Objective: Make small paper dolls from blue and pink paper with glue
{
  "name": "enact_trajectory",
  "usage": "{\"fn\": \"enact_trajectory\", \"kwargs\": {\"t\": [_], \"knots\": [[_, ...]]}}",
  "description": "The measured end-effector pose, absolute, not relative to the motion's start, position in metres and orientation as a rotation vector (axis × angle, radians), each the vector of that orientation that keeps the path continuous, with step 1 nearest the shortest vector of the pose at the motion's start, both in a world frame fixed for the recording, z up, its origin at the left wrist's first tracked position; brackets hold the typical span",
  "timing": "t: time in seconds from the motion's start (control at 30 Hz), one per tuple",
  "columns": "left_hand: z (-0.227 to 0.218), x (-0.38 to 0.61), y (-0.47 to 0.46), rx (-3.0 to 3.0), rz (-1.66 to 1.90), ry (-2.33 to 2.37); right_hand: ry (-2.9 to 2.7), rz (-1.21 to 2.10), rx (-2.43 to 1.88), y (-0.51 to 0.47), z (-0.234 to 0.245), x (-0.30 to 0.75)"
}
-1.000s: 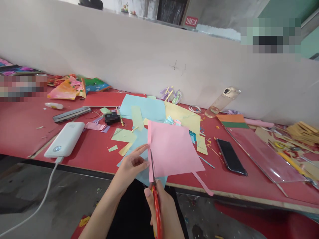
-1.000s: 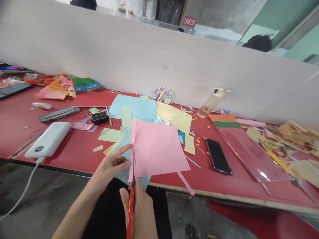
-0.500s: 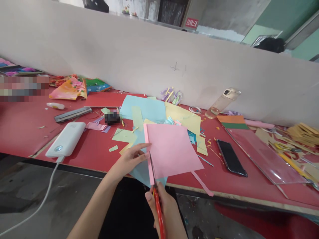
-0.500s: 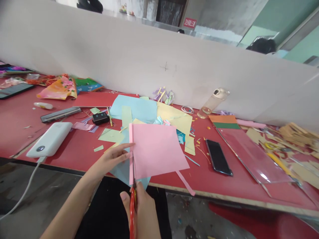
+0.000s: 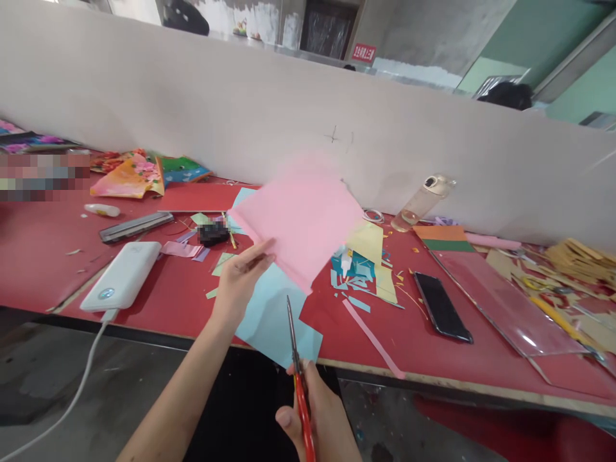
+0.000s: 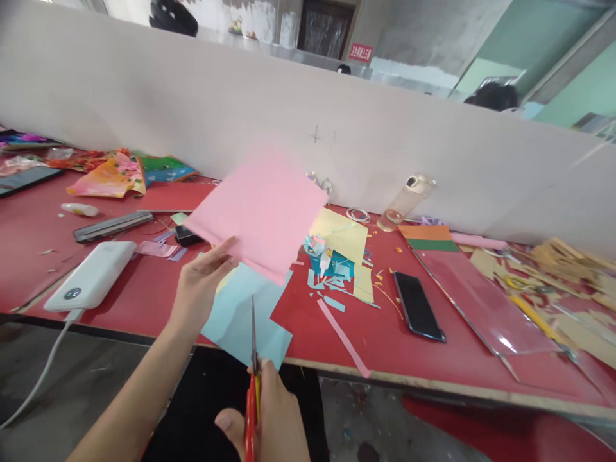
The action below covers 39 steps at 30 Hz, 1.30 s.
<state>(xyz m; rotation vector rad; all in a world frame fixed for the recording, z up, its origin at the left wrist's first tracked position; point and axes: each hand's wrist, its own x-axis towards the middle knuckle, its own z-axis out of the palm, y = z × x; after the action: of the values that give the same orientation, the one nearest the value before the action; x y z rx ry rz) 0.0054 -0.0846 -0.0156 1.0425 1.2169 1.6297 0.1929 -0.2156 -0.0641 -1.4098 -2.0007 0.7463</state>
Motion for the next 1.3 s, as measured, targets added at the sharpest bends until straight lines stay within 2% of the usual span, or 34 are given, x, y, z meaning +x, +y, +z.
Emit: {"fn": "enact_trajectory", "kwargs": {"t": [0.1,0.47,0.87,1.3], "knots": [[-0.015,0.019,-0.101,0.897,1.741,1.263,-2.017,0.752,-1.422,-0.218,-0.066,0.191],[-0.036,0.046,-0.140,0.761,1.607,1.397,-2.079,0.851,-1.534,-0.215,-0.064,0.187],[-0.037,0.053,-0.140,0.592,1.666,1.392,-2.110,0.783,-1.706,-0.221,-0.041,0.192],[-0.036,0.057,-0.144,0.548,1.638,1.334,-2.119,0.756,-1.688,-0.221,-0.046,0.190]]}}
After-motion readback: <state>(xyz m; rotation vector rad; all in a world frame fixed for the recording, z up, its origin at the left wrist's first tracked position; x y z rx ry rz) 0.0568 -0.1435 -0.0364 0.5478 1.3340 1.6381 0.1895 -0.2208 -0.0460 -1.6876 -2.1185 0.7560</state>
